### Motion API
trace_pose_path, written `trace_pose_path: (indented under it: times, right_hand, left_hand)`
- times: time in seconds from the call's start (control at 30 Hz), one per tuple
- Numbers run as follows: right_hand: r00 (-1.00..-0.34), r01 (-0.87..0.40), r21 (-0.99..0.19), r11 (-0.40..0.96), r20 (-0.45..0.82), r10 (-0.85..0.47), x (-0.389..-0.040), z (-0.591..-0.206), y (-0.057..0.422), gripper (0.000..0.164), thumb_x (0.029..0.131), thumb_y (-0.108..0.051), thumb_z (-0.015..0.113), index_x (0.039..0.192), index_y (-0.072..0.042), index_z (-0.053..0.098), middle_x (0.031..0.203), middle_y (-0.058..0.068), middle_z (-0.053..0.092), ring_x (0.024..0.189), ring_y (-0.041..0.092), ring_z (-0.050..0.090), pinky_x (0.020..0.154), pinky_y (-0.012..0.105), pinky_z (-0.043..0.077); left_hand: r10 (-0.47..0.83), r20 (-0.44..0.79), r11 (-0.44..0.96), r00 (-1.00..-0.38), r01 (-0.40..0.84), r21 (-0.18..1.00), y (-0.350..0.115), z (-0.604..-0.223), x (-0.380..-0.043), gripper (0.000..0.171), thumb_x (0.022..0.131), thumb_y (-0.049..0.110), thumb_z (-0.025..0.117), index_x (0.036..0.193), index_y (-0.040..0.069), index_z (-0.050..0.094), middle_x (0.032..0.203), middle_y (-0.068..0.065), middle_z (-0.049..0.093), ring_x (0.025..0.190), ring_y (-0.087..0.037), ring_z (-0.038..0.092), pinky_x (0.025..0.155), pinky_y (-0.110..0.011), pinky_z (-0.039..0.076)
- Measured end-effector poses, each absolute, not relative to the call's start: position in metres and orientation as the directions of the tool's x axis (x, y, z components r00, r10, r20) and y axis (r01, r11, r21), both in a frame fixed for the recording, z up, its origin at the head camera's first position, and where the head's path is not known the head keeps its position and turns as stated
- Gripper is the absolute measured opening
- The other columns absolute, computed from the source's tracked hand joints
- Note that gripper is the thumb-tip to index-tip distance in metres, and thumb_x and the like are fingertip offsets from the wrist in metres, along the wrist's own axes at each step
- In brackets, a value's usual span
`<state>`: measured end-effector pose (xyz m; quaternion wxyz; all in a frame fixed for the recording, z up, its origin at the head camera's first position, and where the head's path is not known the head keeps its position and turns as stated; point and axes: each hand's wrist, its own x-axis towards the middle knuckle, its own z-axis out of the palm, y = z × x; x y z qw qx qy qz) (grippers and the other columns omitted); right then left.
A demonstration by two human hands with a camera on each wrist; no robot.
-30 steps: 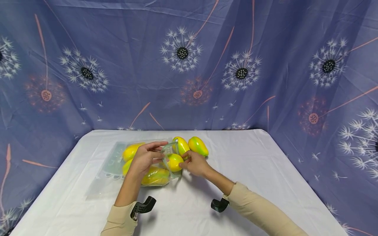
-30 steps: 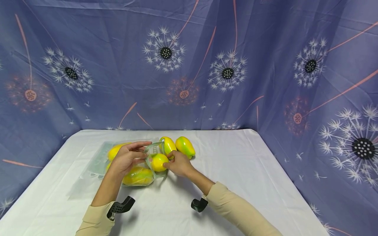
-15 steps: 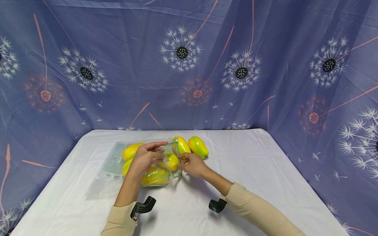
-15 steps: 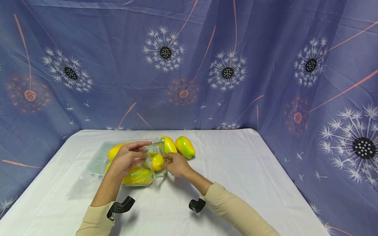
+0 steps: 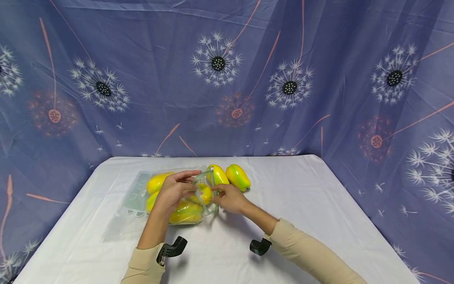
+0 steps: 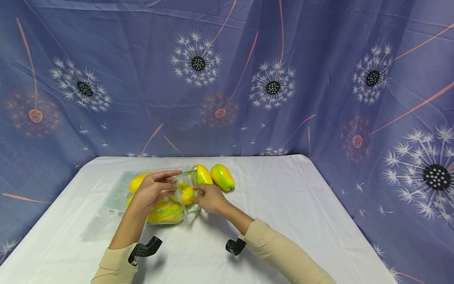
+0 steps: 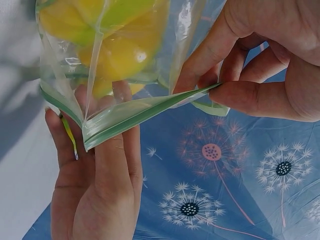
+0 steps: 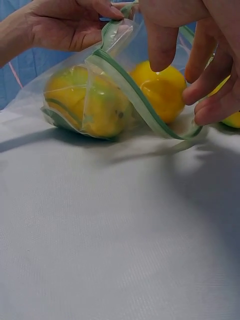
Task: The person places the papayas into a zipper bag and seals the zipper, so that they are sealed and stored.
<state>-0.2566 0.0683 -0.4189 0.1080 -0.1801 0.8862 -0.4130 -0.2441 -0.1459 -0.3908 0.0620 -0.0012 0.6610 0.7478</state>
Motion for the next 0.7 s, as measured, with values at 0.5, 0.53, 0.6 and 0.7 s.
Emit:
trace_pose_path:
  times: [0.5,0.53,0.6,0.7]
  right_hand:
    - [-0.947,-0.203,-0.75,0.63,-0.012,-0.32,-0.259,-0.401,0.088,0.044,0.087,-0.023,0.078,0.126,-0.005,0.069,0.101,0.01,0.074,0.084,0.017,0.068,0.066,0.026,0.055]
    - [-0.949,-0.205,-0.745,0.635,-0.007,-0.314,-0.259,-0.4,0.09,0.044,0.087,-0.023,0.079,0.126,-0.005,0.069,0.1,0.009,0.074,0.085,0.017,0.068,0.066,0.027,0.055]
    - [-0.953,-0.21,-0.734,0.646,0.007,-0.302,-0.261,-0.398,0.095,0.045,0.085,-0.023,0.08,0.125,-0.005,0.07,0.099,0.008,0.075,0.086,0.017,0.069,0.068,0.027,0.055]
    - [-0.961,-0.202,-0.718,0.666,0.013,-0.277,-0.263,-0.395,0.101,0.046,0.085,-0.023,0.08,0.125,-0.005,0.07,0.097,0.006,0.075,0.086,0.017,0.069,0.068,0.028,0.055]
  left_hand:
    - [0.09,-0.09,-0.123,-0.992,-0.101,0.987,-0.146,-0.391,-0.245,0.051,0.085,-0.014,0.065,0.135,-0.005,0.062,0.098,-0.003,0.055,0.076,-0.013,0.057,0.071,-0.026,0.06]
    - [0.09,-0.09,-0.124,-0.992,-0.101,0.987,-0.146,-0.391,-0.244,0.051,0.084,-0.014,0.065,0.135,-0.005,0.062,0.098,-0.003,0.055,0.076,-0.013,0.057,0.071,-0.025,0.06]
    - [0.091,-0.09,-0.124,-0.992,-0.101,0.987,-0.146,-0.39,-0.244,0.051,0.084,-0.014,0.065,0.135,-0.004,0.062,0.098,-0.003,0.055,0.075,-0.013,0.058,0.07,-0.025,0.06]
    - [0.093,-0.088,-0.122,-0.992,-0.1,0.988,-0.146,-0.39,-0.244,0.051,0.085,-0.013,0.066,0.134,-0.004,0.063,0.099,-0.003,0.055,0.074,-0.013,0.058,0.07,-0.025,0.06]
